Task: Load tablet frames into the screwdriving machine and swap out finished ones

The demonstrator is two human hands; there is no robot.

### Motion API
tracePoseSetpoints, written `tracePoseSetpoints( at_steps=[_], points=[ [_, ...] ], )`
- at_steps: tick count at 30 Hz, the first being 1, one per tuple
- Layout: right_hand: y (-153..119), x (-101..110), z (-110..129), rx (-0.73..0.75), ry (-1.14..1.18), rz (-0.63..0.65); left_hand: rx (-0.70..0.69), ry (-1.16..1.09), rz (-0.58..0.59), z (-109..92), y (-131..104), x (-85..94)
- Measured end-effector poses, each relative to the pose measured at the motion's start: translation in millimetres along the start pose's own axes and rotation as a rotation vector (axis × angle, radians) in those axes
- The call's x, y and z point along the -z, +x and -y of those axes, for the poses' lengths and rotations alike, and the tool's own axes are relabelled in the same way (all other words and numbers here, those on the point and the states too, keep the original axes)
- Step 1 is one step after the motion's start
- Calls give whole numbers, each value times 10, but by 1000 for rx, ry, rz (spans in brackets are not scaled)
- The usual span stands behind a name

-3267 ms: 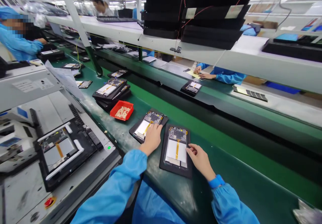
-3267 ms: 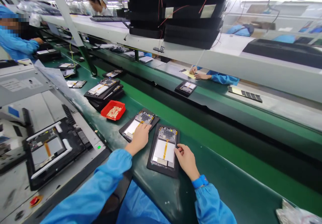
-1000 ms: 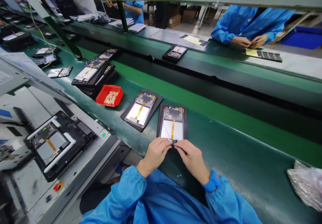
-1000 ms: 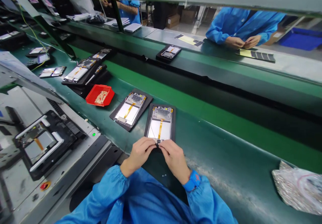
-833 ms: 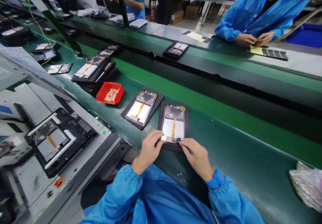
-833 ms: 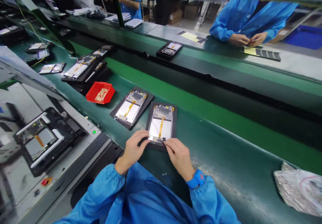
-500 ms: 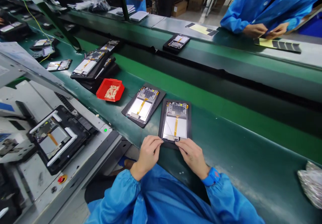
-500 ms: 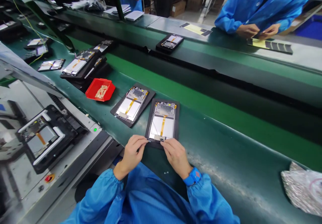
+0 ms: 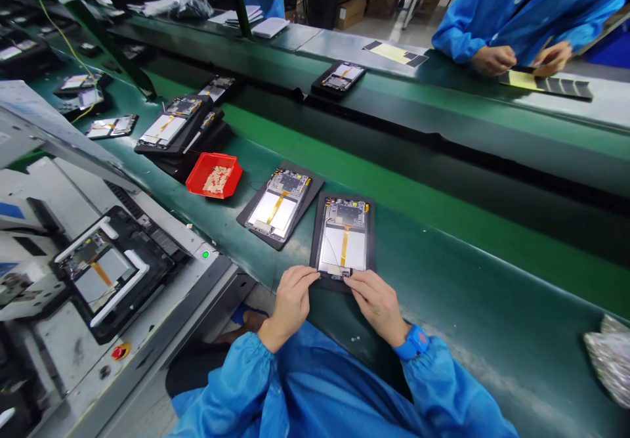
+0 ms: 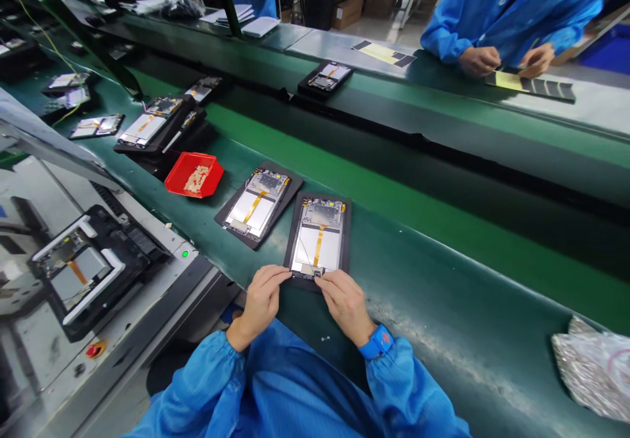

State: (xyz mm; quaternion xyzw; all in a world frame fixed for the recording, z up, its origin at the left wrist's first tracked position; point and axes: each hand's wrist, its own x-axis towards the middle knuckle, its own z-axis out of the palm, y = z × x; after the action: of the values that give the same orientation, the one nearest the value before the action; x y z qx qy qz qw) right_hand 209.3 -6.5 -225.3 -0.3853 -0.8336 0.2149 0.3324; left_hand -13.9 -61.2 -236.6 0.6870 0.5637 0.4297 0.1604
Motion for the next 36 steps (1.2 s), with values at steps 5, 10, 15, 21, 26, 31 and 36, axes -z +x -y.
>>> tracePoseSetpoints(
  at_steps=[5, 10, 15, 21, 26, 31, 36],
  points=[
    [-34, -32, -36, 70, -68, 19, -79, 82, 99, -17, 13, -13],
    [-32, -10, -13, 123, -176, 78, -192, 333, 263, -47, -3, -85],
    [-46, 93, 59, 106, -369, 124, -312, 492, 233, -64, -37, -134],
    [-152, 99, 86, 73, -495, 235, -366, 513, 221, -14, -48, -162],
    [-149, 118, 138, 112, -461, 265, -400, 517, 246, -27, -36, -163],
    [87, 155, 32, 34, -288, 174, -440, 542, 260, -29, 21, -134],
    [239, 125, 69, 11, -334, 166, -369, 486, 215, 24, -34, -181]
  ],
)
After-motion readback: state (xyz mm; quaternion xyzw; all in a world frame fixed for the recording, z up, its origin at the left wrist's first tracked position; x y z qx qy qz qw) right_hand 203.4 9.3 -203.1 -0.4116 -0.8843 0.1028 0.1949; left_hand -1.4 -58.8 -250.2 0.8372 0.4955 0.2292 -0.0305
